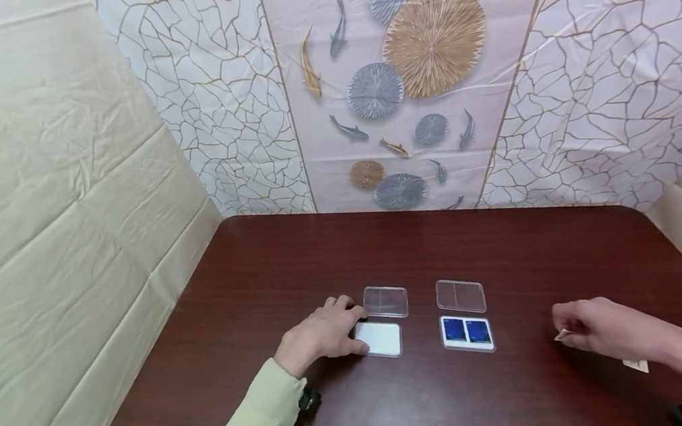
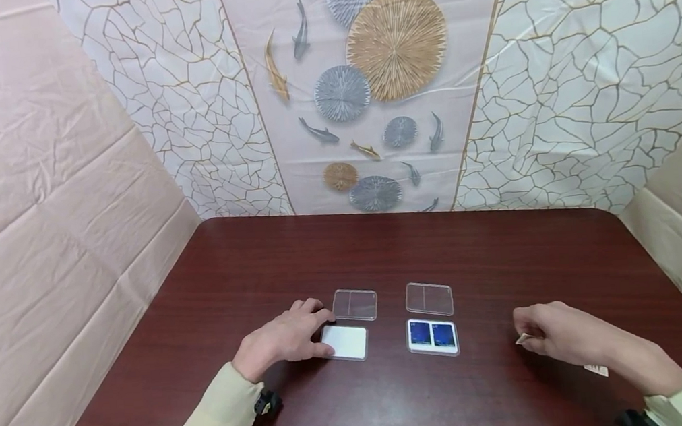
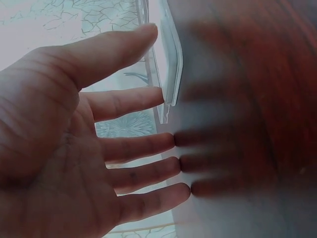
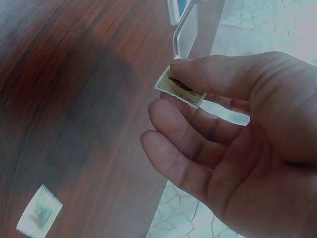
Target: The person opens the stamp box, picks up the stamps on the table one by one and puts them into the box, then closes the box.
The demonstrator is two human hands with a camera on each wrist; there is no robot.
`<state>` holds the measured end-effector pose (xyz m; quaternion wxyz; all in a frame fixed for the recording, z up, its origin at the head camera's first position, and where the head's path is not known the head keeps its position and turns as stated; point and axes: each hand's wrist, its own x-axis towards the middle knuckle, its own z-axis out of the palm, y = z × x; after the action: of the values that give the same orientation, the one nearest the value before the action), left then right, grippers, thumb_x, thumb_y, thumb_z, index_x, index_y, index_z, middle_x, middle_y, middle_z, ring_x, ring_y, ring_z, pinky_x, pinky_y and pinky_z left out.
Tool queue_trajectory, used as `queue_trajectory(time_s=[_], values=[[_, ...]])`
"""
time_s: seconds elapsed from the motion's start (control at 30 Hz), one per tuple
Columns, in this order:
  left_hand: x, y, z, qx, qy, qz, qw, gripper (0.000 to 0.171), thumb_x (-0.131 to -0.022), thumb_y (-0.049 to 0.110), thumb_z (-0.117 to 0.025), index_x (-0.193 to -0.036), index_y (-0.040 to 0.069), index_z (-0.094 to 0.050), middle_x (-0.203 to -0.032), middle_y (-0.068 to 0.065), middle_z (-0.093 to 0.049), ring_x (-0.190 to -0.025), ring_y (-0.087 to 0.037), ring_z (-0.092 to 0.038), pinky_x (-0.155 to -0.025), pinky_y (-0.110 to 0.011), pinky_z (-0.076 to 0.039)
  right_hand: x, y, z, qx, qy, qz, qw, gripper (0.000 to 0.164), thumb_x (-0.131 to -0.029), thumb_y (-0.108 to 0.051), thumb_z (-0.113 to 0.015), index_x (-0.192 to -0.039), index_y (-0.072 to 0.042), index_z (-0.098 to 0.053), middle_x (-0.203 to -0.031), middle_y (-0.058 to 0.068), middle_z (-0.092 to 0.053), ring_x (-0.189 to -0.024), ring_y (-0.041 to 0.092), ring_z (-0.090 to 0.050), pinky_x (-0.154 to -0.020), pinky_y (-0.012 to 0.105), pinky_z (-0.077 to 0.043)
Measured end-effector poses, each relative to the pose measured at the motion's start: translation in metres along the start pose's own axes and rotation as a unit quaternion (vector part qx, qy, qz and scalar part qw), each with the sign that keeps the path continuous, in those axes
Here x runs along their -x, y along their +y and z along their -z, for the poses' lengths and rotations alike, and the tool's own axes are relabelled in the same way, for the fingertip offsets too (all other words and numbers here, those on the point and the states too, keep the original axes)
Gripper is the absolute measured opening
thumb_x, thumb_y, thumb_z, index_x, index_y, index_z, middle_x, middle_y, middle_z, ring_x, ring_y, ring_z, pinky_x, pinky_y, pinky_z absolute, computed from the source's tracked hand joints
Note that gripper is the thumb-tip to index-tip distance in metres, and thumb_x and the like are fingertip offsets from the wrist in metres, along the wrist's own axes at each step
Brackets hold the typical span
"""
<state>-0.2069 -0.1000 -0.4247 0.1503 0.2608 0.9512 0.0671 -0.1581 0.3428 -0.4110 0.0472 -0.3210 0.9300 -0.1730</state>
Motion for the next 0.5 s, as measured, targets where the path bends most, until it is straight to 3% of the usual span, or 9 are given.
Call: queue_trajectory(time_s=[0.23,0.5], values=[[0.0,-0.002,0.003,-0.007,-0.01,-0.009,0.9999,0.059,-0.084,0.047,-0.073,-0.136,0.023,-0.056,-0.14,-0.008,-0.049,-0.123,-0.025,-0.047,-0.101,-0.041,-0.044,-0.019,-0.01,-0.002,0.005,0.015,0.035,0.999,0.034,-0.08,-0.008,-0.076,-0.077,-0.028,-0.049,-0.069,-0.024,-0.042,-0.064,-0.01,-0.037,-0.055,0.018,-0.031],[0.002,-0.005,0.004,-0.014,-0.022,-0.012,0.9996,0.062,-0.082,0.047,-0.075,-0.137,0.025,-0.055,-0.142,-0.006,-0.047,-0.126,-0.023,-0.046,-0.1,-0.038,-0.045,-0.041,-0.028,-0.003,-0.002,-0.002,0.001,1.0,0.029,-0.083,-0.011,-0.075,-0.079,-0.03,-0.054,-0.071,-0.022,-0.049,-0.065,-0.007,-0.042,-0.058,0.018,-0.036]])
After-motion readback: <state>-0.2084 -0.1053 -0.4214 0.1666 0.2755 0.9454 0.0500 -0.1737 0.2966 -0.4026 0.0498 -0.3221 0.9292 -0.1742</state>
